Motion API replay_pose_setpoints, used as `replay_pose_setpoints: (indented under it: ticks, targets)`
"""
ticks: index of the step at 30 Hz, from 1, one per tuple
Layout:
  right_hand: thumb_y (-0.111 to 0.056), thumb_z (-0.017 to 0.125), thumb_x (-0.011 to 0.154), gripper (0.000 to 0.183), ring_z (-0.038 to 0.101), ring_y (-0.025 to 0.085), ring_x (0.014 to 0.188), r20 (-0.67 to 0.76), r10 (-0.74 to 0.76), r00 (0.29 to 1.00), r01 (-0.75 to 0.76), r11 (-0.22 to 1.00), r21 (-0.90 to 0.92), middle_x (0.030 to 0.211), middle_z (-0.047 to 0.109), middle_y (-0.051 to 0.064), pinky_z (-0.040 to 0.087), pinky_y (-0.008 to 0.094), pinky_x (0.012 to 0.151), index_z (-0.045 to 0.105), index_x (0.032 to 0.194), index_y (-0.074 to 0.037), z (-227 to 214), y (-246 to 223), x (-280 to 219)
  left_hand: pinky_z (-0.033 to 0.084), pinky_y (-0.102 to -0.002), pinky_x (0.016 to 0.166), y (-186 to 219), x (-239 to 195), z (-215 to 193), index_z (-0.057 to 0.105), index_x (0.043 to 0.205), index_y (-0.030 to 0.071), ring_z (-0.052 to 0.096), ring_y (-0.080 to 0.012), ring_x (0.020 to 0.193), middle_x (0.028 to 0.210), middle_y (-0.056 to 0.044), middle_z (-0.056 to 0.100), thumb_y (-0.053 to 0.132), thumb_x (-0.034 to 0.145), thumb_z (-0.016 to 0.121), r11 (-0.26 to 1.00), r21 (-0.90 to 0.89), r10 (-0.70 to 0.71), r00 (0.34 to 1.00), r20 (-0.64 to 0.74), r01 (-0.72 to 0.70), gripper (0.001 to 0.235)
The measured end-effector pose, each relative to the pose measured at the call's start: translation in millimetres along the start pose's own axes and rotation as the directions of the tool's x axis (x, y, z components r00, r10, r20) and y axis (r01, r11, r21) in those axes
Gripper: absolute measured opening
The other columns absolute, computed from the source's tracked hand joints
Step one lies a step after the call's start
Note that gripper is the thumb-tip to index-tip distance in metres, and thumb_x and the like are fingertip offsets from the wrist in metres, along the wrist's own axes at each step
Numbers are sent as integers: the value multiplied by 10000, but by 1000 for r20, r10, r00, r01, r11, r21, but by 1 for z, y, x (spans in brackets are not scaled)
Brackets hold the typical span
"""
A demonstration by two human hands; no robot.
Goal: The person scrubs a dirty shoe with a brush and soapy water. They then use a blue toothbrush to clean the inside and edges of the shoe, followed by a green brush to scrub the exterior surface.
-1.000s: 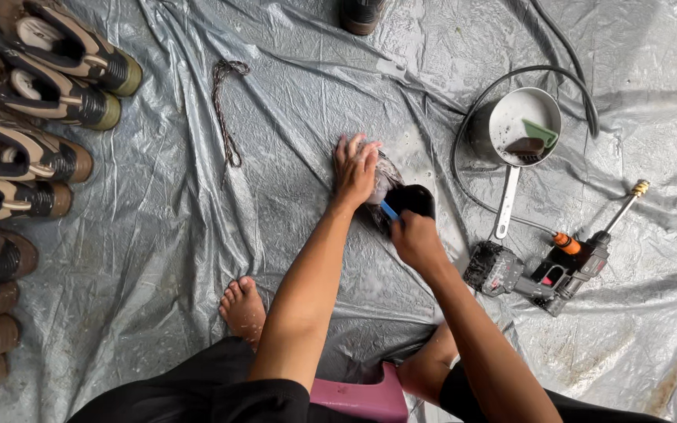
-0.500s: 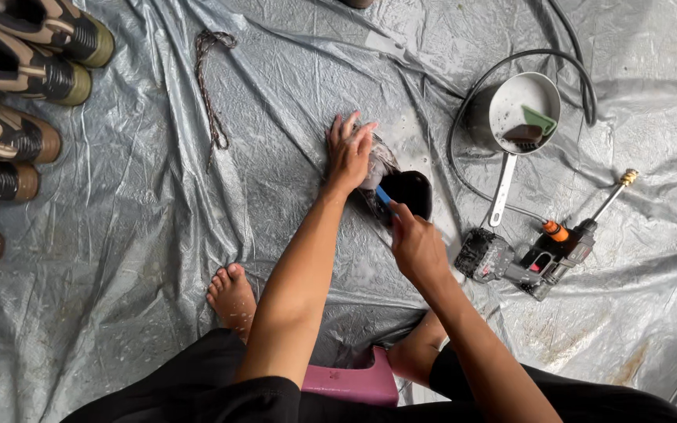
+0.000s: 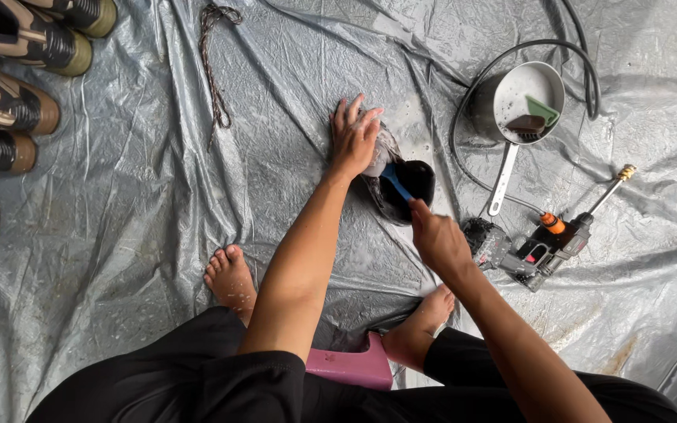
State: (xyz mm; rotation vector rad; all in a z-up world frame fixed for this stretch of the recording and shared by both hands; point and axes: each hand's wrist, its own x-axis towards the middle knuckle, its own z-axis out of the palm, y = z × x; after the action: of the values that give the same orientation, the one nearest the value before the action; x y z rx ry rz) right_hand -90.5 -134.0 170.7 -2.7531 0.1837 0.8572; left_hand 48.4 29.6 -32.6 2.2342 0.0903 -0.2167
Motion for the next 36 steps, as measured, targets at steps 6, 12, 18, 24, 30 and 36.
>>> replay_pose_setpoints:
  ticks: [6,12,18,24,30,36]
  targets:
    - [-446,392,1135,271,743,520,914,-38,-38,999,39,999,37,829,746,242,600,611,841,596,1262,-322,6,-20,38,154,-654,1306,-8,3,1,614,1445,363,198,-438,1608,1701,8,347,375,1143,436,1000,12,14,1000,-16,-14,350]
    - [-379,391,1140,268,720,577,921,-23,24,999,-23,999,49,867,729,312,589,642,808,566,1330,-308,7,-8,25,122,-649,1319,-7,0,7,599,1446,415,151,-417,1630,1710,42,321,384,1145,426,1000,6,-6,1000,26,6,349]
    - [-417,369,1128,328,726,558,948,64,117,991,-120,992,45,868,730,331,599,630,838,574,1369,-329,-5,-2,-2,138,-664,1315,-3,-4,-9,587,1465,378,152,-436,1621,1728,11,292,318,1148,426,1000,0,-4,999,34,4,360]
    - [-384,382,1138,281,725,573,906,-70,20,997,-19,1000,18,881,727,298,595,626,791,584,1310,-292,-21,-38,47,140,-656,1308,-11,4,-2,598,1432,395,177,-416,1611,1662,31,384,294,1148,415,1000,-12,21,999,35,-21,352]
    - [-417,370,1133,309,723,569,910,9,106,994,-106,994,22,887,743,300,582,637,809,570,1346,-316,-15,2,-5,139,-659,1309,1,-7,-11,641,1372,377,190,-426,1611,1644,20,414,269,1136,425,1000,-4,14,1000,7,-14,338]
    - [-399,383,1139,250,734,560,881,-77,-1,997,1,1000,-5,858,737,273,589,627,805,559,1281,-293,-18,-35,38,163,-643,1300,-9,1,1,653,1315,371,226,-393,1596,1581,33,482,294,1135,404,999,-29,25,999,-40,-26,317]
